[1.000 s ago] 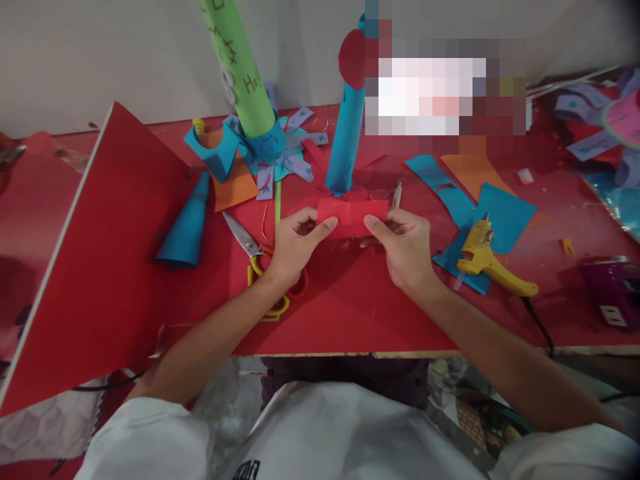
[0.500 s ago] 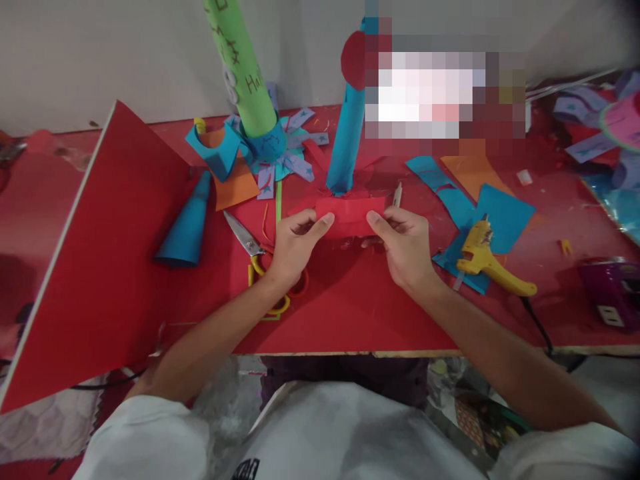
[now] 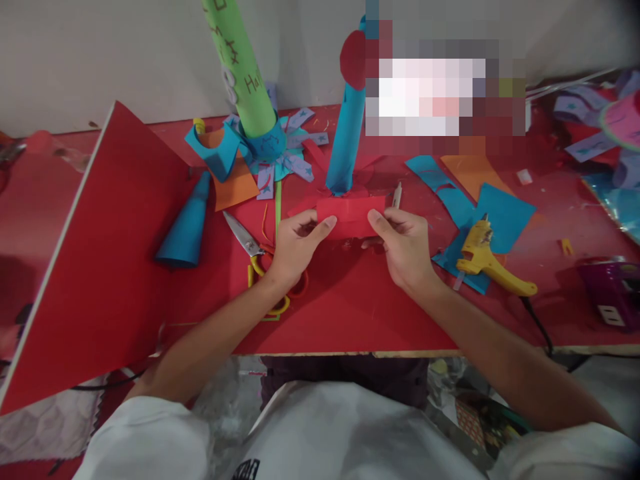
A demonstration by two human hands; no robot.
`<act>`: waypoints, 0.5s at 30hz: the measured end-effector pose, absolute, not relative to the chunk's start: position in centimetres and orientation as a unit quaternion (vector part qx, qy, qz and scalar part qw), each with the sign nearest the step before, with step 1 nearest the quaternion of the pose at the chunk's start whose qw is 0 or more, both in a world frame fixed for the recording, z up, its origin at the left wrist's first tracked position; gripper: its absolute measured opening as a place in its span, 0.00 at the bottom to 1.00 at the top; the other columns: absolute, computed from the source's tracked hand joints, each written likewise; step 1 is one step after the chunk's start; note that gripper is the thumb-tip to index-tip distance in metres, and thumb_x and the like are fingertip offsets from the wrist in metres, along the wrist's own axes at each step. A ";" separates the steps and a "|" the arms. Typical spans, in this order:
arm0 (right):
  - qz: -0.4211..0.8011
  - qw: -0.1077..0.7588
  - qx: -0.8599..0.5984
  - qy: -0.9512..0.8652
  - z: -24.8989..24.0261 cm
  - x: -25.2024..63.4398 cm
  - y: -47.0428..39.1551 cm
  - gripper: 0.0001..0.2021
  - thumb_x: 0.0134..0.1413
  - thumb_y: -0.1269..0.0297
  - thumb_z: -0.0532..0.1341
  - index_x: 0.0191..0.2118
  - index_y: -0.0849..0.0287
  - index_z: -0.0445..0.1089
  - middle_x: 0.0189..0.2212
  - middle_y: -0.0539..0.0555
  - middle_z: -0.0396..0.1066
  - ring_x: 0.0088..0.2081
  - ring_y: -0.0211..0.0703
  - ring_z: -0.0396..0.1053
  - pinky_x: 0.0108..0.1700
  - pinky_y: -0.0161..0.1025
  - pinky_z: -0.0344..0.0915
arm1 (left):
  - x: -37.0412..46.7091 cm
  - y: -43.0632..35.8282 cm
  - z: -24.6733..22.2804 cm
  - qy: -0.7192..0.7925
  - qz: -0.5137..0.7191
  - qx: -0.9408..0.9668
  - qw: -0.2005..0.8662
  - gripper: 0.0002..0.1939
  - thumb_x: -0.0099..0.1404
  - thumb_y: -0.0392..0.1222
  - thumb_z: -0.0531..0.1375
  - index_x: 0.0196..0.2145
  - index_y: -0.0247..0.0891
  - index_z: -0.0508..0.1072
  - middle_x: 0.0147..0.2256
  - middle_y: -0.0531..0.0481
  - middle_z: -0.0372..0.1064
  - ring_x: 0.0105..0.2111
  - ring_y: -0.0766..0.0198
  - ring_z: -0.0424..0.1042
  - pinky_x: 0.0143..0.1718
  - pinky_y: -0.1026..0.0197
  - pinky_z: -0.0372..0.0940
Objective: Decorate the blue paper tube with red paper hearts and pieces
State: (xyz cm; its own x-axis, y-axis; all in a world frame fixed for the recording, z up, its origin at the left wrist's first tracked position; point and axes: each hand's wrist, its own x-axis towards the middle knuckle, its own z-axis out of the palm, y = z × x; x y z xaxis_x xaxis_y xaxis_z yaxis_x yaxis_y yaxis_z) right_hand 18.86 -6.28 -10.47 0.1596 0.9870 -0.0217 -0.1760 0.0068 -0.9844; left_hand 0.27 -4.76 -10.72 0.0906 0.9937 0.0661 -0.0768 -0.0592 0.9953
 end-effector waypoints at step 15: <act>0.420 0.567 -0.528 -0.472 -10.7 19.1 -6.6 0.25 0.56 0.43 0.72 0.21 0.55 0.69 0.19 0.46 0.64 0.21 0.35 0.64 0.22 0.35 0.66 | -0.5 -4.8 -9.9 0.465 0.501 0.633 0.364 0.26 0.70 0.53 0.68 0.23 0.39 0.62 0.24 0.57 0.53 0.28 0.67 0.54 0.32 0.58 0.52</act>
State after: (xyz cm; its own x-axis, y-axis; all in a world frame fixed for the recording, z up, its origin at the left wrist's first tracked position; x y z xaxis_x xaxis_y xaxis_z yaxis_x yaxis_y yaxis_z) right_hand 19.14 -6.58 -10.66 0.2006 0.9754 0.0914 0.0232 0.0885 -0.9958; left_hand -0.53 -4.85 -9.93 0.0662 0.9531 0.2953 0.2239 -0.3026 0.9265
